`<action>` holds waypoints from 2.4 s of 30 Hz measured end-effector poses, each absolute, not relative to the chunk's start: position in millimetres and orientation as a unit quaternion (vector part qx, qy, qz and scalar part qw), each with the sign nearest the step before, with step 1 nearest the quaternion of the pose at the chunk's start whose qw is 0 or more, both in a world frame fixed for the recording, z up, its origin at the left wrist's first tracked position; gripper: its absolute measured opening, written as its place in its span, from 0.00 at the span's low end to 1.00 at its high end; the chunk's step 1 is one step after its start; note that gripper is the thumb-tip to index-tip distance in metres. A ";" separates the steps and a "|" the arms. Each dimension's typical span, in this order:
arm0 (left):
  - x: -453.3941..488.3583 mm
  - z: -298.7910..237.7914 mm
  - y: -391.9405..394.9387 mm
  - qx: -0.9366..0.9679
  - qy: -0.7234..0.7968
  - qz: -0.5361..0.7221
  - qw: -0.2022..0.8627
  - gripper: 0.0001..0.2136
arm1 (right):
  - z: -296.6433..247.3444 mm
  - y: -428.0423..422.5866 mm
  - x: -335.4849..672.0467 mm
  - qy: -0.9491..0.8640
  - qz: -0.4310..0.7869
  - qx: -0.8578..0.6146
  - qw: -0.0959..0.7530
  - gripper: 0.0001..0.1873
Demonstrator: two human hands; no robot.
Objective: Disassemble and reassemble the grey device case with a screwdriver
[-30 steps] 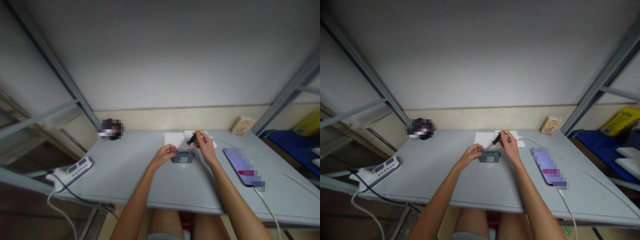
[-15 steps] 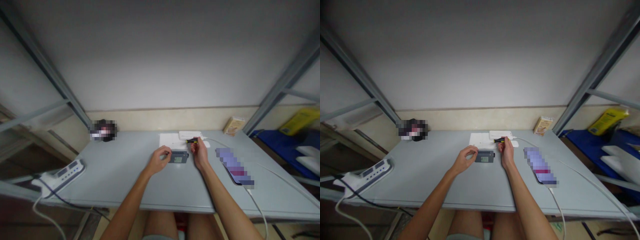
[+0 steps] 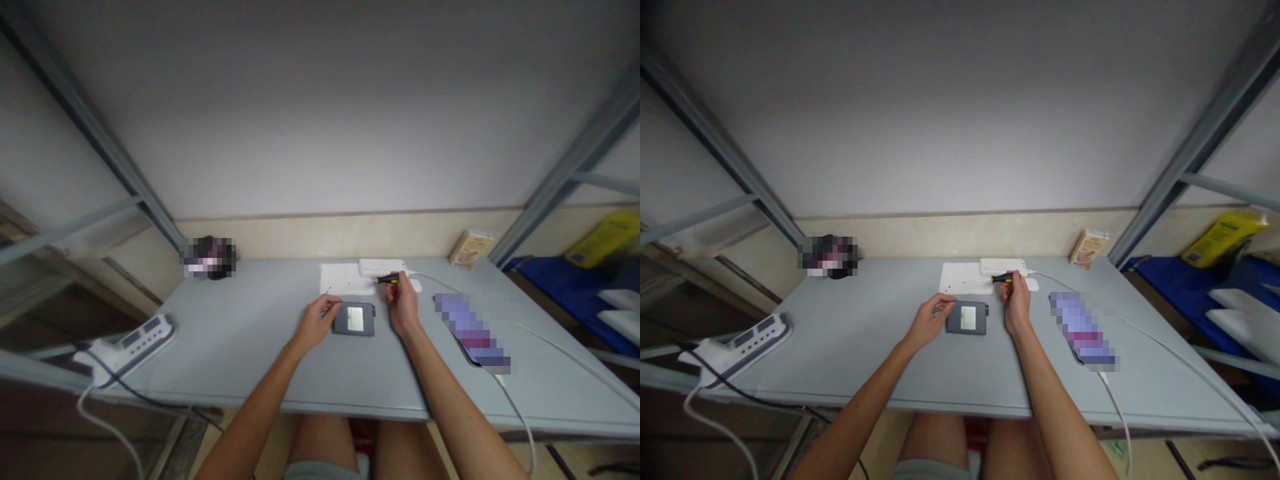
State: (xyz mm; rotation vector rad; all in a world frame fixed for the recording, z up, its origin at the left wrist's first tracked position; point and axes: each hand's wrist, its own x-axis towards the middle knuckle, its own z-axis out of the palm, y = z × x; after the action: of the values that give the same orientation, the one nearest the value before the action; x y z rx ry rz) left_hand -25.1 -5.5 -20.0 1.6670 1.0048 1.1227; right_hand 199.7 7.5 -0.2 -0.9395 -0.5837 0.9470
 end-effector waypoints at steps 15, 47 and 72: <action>-27.4 -20.1 -5.6 0.763 0.400 0.396 0.317 0.10 | 0.2 7.8 199.7 -0.238 0.438 -0.412 0.762 0.26; -23.2 4.4 0.3 0.743 0.474 0.352 0.314 0.25 | 4.4 4.6 199.3 -0.215 0.464 -0.407 0.757 0.26; -9.3 -4.2 10.1 0.711 0.507 0.370 0.317 0.25 | 5.9 4.2 200.0 -0.227 0.455 -0.408 0.758 0.25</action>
State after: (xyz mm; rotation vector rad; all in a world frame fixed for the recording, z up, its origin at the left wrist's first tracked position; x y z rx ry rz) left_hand -9.3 10.1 -4.2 1.8722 1.3334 0.9729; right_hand 200.0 4.2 5.9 -0.8885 -0.4947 0.9910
